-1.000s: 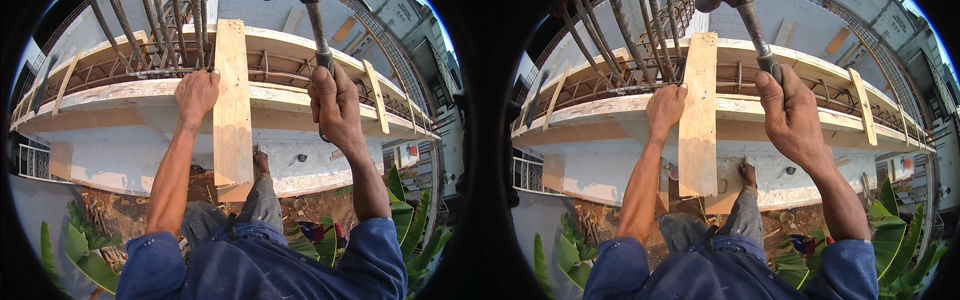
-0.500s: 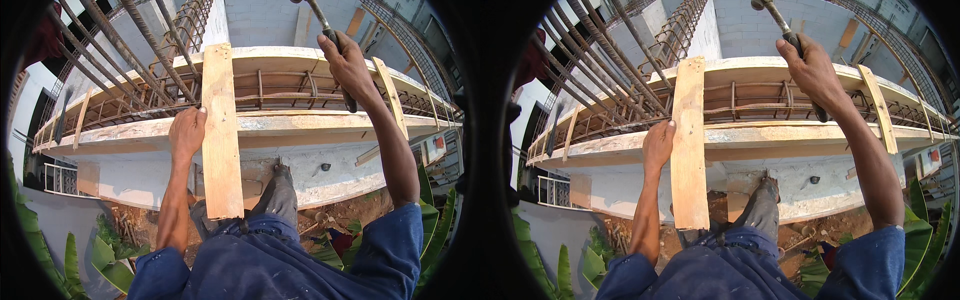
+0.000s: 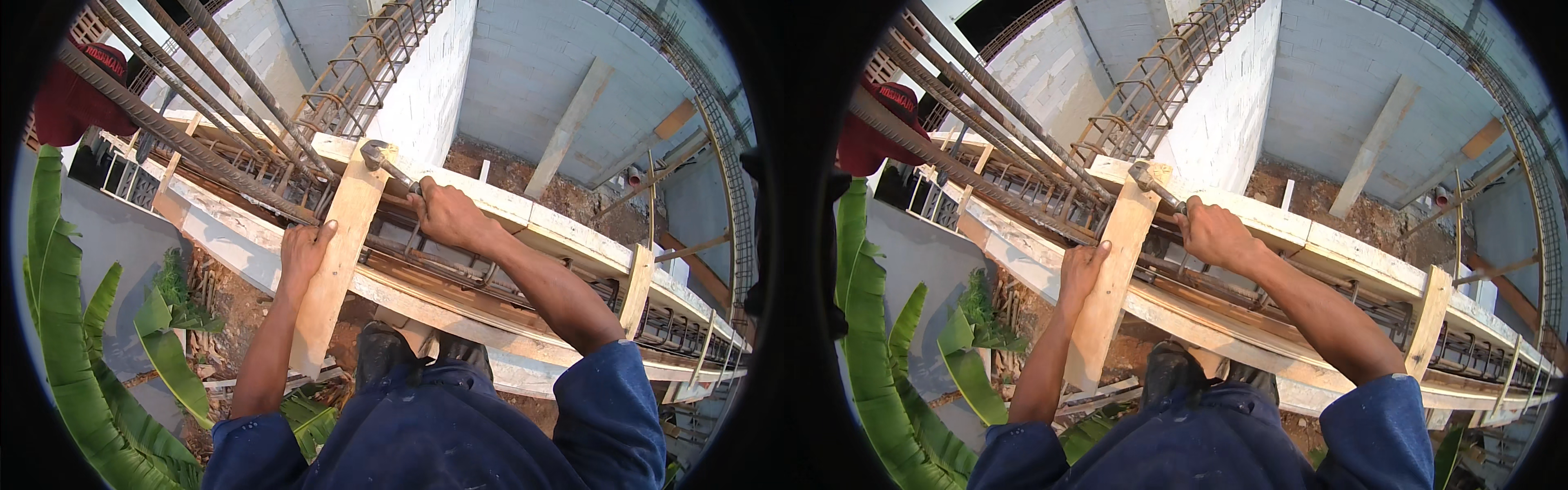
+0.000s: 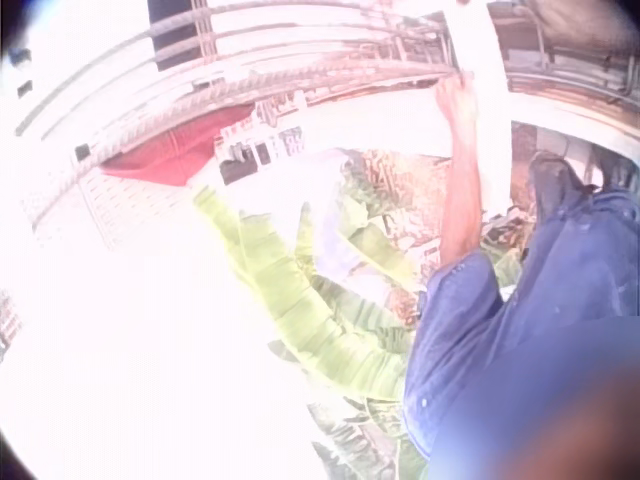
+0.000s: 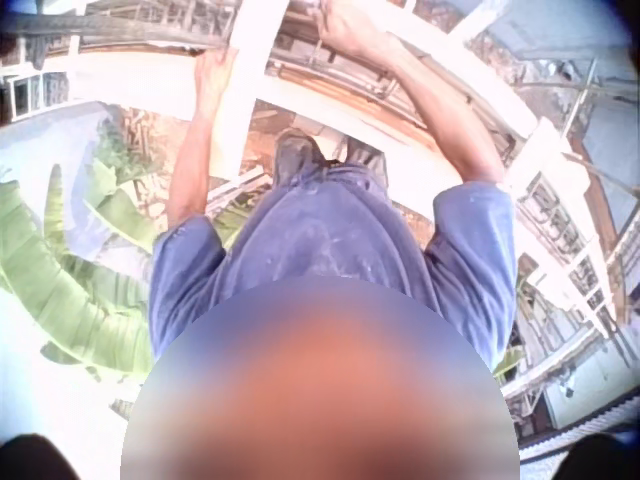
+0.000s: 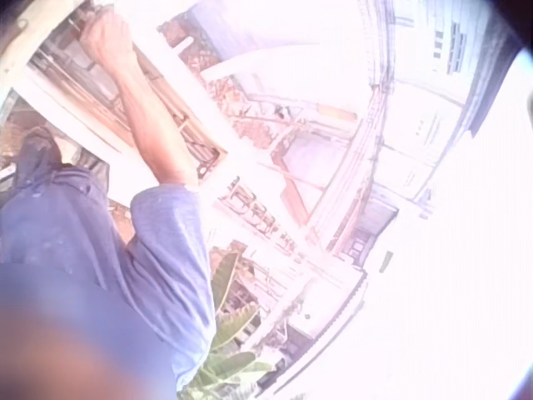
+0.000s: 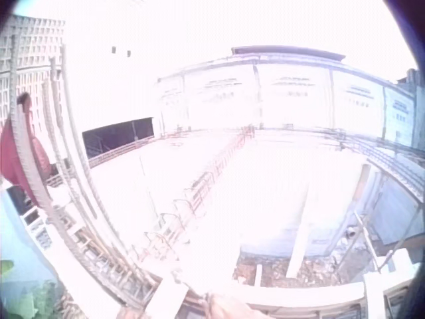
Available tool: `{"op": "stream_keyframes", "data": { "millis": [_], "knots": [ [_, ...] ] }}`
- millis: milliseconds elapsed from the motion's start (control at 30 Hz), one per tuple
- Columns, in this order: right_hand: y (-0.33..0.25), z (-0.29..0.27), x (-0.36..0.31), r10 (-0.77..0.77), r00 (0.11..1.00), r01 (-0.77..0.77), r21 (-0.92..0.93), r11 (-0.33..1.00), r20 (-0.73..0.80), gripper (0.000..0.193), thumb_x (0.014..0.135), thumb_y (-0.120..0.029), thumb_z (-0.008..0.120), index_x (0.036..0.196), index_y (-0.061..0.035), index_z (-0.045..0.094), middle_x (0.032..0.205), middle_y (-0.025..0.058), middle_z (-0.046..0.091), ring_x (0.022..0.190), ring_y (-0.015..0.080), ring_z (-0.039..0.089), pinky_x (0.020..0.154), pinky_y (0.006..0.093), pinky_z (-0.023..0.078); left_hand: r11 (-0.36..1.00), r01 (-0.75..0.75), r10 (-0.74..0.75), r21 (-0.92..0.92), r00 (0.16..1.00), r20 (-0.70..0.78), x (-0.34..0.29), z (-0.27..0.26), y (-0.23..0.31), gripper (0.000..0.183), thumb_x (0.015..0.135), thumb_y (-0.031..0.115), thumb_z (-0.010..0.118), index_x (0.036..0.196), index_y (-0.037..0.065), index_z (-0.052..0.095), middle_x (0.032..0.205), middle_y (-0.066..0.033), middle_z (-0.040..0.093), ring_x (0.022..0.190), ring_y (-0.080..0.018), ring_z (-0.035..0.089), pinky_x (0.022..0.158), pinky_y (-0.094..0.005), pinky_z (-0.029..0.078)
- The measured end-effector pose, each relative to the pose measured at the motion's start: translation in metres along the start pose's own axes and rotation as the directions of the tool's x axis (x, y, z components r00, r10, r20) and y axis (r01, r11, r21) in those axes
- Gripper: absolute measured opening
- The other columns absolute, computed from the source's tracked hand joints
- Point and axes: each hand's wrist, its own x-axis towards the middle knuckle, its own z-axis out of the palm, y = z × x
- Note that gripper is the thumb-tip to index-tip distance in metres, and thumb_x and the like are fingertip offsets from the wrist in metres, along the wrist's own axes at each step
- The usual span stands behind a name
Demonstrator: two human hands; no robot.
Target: The person assembles wooden formwork on a concrete structure by placing wooden planks, measuring with a tape measure, and hammering nails to secure the pieces. The person repeatedly measures and adjusts the planks to ensure proper alignment.
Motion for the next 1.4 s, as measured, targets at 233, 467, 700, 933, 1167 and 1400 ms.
{"op": "stream_keyframes", "data": {
  "millis": [233,467,700,933,1167,1400],
  "knots": [
    [0.010,-0.021,0.021,0.126,0.976,-0.138,0.055,0.989,0.176,0.042,0.103,-0.031,0.043,0.102,0.0092,0.053,0.074,0.0291,0.064,0.072,0.0472,0.063,0.073,0.0559,0.047,0.999,-0.032,0.033,0.031,0.998,-0.046,-0.001,0.002,-0.004,0.062,0.091,0.052,0.058,0.078,-0.006,0.073,0.079,-0.0229,0.069,0.083,-0.0416,0.061,0.089,-0.0470,0.044],
    [0.005,-0.044,0.030,-0.038,0.968,0.081,0.166,0.983,-0.250,0.036,0.104,-0.030,0.045,0.089,0.0021,0.044,0.051,0.0238,0.050,0.050,0.0451,0.053,0.055,0.0530,0.041,0.999,-0.050,0.052,0.019,0.995,-0.089,-0.006,-0.003,0.005,0.055,0.090,0.047,0.063,0.076,-0.006,0.072,0.078,-0.0196,0.068,0.084,-0.0366,0.061,0.085,-0.0451,0.044],
    [0.030,-0.040,0.039,0.057,0.995,-0.054,-0.037,0.998,0.082,0.044,0.104,-0.036,0.042,0.089,0.0041,0.053,0.062,0.0196,0.055,0.058,0.0354,0.055,0.062,0.0494,0.044,0.998,0.049,-0.049,0.034,0.999,0.003,-0.001,-0.013,0.012,0.061,0.089,0.055,0.060,0.086,-0.005,0.075,0.090,-0.0243,0.070,0.100,-0.0390,0.059,0.095,-0.0442,0.042],
    [0.065,-0.119,-0.032,0.306,0.950,-0.305,0.378,0.874,0.058,0.042,0.104,-0.042,0.046,0.085,-0.0050,0.054,0.064,-0.0027,0.045,0.052,0.0048,0.040,0.046,0.0251,0.035,0.999,0.038,-0.035,0.019,0.991,-0.131,-0.007,0.002,-0.003,0.060,0.099,0.045,0.051,0.077,-0.009,0.064,0.076,-0.0252,0.061,0.078,-0.0359,0.058,0.078,-0.0445,0.045],
    [0.108,-0.100,-0.148,0.540,0.837,-0.524,0.422,0.740,0.092,0.018,0.098,-0.021,0.055,0.092,-0.0032,0.054,0.063,-0.0016,0.049,0.049,0.0058,0.047,0.045,0.0258,0.037,0.999,-0.032,0.025,-0.006,0.877,-0.480,-0.021,-0.011,0.049,0.037,0.100,0.023,0.053,0.076,-0.004,0.061,0.080,-0.0178,0.061,0.081,-0.0325,0.055,0.072,-0.0434,0.042],
    [0.117,-0.051,-0.192,0.548,0.835,-0.473,0.446,0.760,-0.048,0.023,0.092,-0.019,0.058,0.098,0.0032,0.056,0.069,0.0269,0.062,0.070,0.0458,0.063,0.066,0.0517,0.046,0.729,-0.639,0.652,-0.245,0.757,-0.032,-0.106,0.092,0.239,0.019,0.081,0.018,0.073,0.087,0.001,0.066,0.087,-0.0122,0.061,0.082,-0.0303,0.055,0.074,-0.0424,0.043]
  ]
}}
